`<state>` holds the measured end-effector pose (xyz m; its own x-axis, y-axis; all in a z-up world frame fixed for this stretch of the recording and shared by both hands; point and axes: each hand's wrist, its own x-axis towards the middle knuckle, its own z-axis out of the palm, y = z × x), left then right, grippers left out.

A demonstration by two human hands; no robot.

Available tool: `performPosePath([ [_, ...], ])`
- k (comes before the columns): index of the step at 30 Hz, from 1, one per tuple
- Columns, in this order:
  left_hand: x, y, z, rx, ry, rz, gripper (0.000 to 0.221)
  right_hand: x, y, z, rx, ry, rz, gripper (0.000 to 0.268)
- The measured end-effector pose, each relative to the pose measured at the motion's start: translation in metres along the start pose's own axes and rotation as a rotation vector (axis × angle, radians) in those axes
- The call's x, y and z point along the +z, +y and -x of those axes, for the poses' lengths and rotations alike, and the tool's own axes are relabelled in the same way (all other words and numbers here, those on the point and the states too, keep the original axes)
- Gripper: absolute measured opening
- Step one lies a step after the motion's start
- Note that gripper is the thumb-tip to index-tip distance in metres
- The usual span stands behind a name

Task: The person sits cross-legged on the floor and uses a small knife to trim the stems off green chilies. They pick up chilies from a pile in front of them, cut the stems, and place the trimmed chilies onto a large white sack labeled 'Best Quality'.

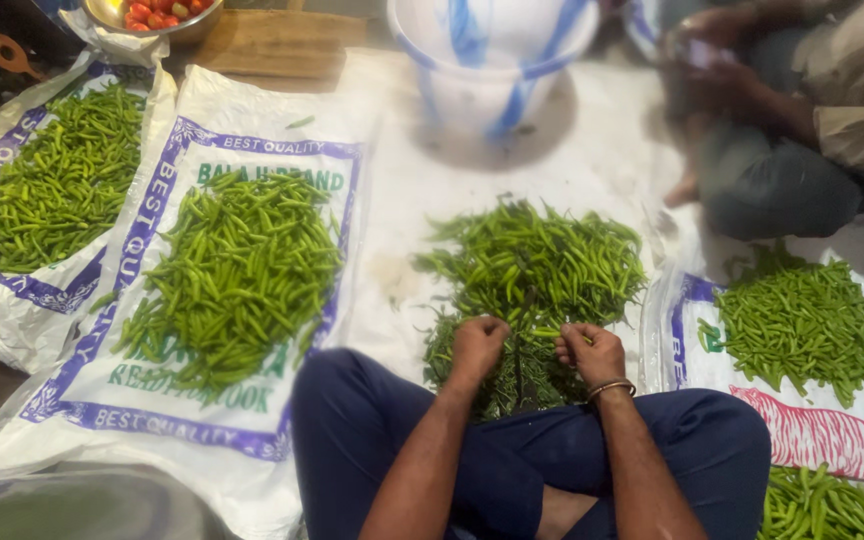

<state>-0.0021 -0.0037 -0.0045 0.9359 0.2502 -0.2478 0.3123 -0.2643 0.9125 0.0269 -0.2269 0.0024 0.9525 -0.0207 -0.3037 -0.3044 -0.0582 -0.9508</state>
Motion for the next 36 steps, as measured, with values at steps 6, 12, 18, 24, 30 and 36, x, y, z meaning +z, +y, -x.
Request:
performPosePath([
  [6, 0.015, -0.02, -0.005, 0.073, -0.085, -0.099, 0.025, 0.001, 0.007, -0.004, 0.018, 0.009, 0.003, 0.025],
  [12, 0.033, -0.045, -0.028, -0.05, -0.202, -0.419, 0.026, -0.001, 0.019, -0.007, 0.126, 0.049, 0.15, 0.024],
  [18, -0.019, 0.001, 0.005, -0.053, -0.372, -0.195, 0.04, -0.002, 0.004, 0.009, 0.055, -0.213, -0.146, 0.025],
  [24, -0.032, 0.04, 0.022, 0.092, -0.327, 0.215, 0.035, 0.016, -0.005, 0.015, 0.021, -0.29, -0.198, 0.024],
  [30, -0.026, 0.026, 0.015, -0.009, -0.267, 0.182, 0.031, 0.022, 0.01, 0.008, -0.044, -0.241, -0.12, 0.019],
  [36, -0.006, -0.004, 0.003, -0.022, 0.182, -0.123, 0.027, 0.019, 0.036, -0.006, -0.263, 0.072, 0.557, 0.021],
])
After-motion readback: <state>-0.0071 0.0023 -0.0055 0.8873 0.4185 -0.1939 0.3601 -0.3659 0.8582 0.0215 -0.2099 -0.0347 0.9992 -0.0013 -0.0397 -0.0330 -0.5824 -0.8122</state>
